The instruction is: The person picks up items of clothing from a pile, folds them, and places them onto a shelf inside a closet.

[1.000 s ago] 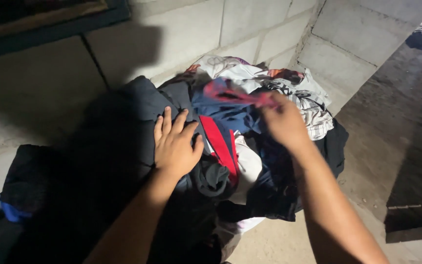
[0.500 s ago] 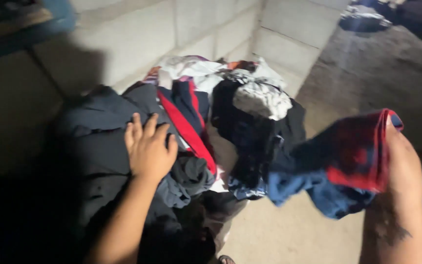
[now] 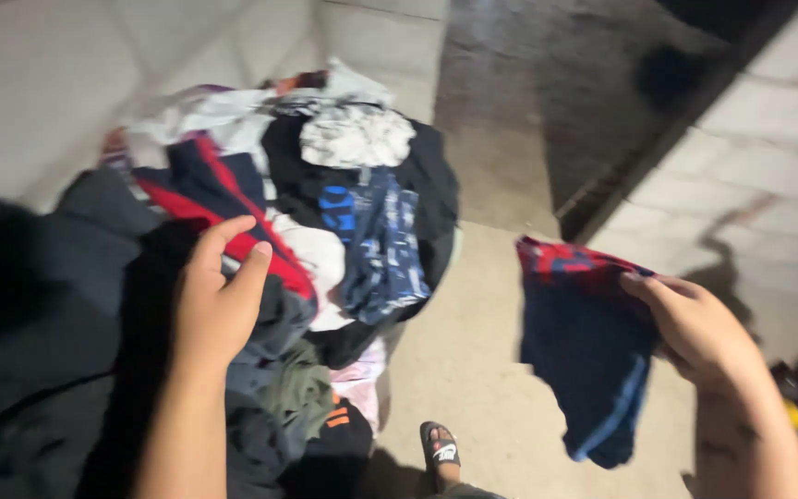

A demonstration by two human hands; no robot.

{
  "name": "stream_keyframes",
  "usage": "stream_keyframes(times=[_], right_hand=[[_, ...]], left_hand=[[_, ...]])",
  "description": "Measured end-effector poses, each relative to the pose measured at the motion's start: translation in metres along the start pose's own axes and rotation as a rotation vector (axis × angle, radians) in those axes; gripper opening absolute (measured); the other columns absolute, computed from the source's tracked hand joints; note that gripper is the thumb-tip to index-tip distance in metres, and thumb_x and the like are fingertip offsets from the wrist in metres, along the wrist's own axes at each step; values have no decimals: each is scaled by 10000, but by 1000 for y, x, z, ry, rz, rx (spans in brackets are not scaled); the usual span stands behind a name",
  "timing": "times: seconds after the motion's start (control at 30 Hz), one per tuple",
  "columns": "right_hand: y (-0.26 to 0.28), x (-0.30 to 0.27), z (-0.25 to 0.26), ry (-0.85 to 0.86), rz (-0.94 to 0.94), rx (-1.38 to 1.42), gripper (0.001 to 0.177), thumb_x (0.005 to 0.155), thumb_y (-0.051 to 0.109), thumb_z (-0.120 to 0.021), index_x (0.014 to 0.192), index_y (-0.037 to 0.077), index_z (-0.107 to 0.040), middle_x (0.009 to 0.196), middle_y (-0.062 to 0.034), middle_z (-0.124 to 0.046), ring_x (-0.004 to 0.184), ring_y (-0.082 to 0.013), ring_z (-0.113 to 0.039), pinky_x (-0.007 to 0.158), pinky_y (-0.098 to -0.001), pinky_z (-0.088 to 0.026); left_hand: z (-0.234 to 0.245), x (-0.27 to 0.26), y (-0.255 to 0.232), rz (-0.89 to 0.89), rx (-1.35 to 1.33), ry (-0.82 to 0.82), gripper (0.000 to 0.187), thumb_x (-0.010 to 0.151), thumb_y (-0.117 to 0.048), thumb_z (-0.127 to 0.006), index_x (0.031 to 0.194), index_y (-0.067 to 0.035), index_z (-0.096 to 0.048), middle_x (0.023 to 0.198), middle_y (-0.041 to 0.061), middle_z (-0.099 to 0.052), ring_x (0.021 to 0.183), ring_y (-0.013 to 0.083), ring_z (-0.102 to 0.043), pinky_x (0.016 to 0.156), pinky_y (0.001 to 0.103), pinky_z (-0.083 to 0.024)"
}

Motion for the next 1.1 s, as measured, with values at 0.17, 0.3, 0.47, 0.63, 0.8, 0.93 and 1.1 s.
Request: stream_keyframes(times=[0.17,0.3,0.47,0.63,0.8,0.93,1.1], right_hand=[[-26,-6,12,58,25,427,123,802,148,-501,751,40,-533,577,-59,-499,441,-128,-449,330,-194,-279],[-28,-21,-4,360,199,650,190,775,123,-515,816,-61,-537,684,-164,-595,587,-234,-586,494,-307,-487],[-18,-50,-42,706,229,639,456,784,289,-440,1100,-40,-451,1017,-199,-530,839,-292,-539,688,-415,-443],[-10,-52,-50,1008,278,666,629,810,356,-494,1269,-3,-258,1261,-182,-385,1104,-333,-445,888,-460,-357],[-14,-27,-46,954,346,408,408,777,170,-462,1130,-36,-466,982,-268,-654,894,-364,-652,773,-430,-514],[-15,-4,-57,705,324,177,343,721,124,-494,978,-58,-629,833,-231,-733,771,-294,-690,681,-368,-547],[-13,8,-82,664,138,205,296,792,7,-414,994,-142,-572,790,-334,-646,694,-421,-627,680,-446,-503]], left_hand=[[-66,-34,-39,-180,-259,215,160,748,-157,-504,880,-113,-584,815,6,-622,735,104,-577,680,211,-439],[-123,-81,-74,-91,-239,754,299,706,-268,-532,980,-156,-573,964,9,-645,850,103,-634,749,218,-478],[-158,-107,-105,-224,-251,899,497,625,-210,-544,1092,-110,-405,1053,70,-518,981,190,-513,803,276,-392],[-162,-92,-91,211,-116,822,429,719,-178,-429,1131,-284,-489,1062,-7,-576,979,160,-531,781,247,-404],[-140,-70,-71,387,-183,443,296,680,-351,-520,899,-187,-632,904,-39,-654,859,63,-578,763,202,-410],[-98,-50,-47,625,-846,142,219,686,-189,-606,842,-38,-580,719,117,-613,630,185,-565,586,310,-452],[37,-38,-10,297,-1278,-694,297,700,-244,-568,937,-65,-575,885,96,-612,761,201,-588,712,317,-485]])
Point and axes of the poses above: each hand's wrist, its own x-axis towards the middle knuckle, its own z-axis out of the back of the hand, y = z × x, the point moved 4 cm from there along x, towards the middle knuckle
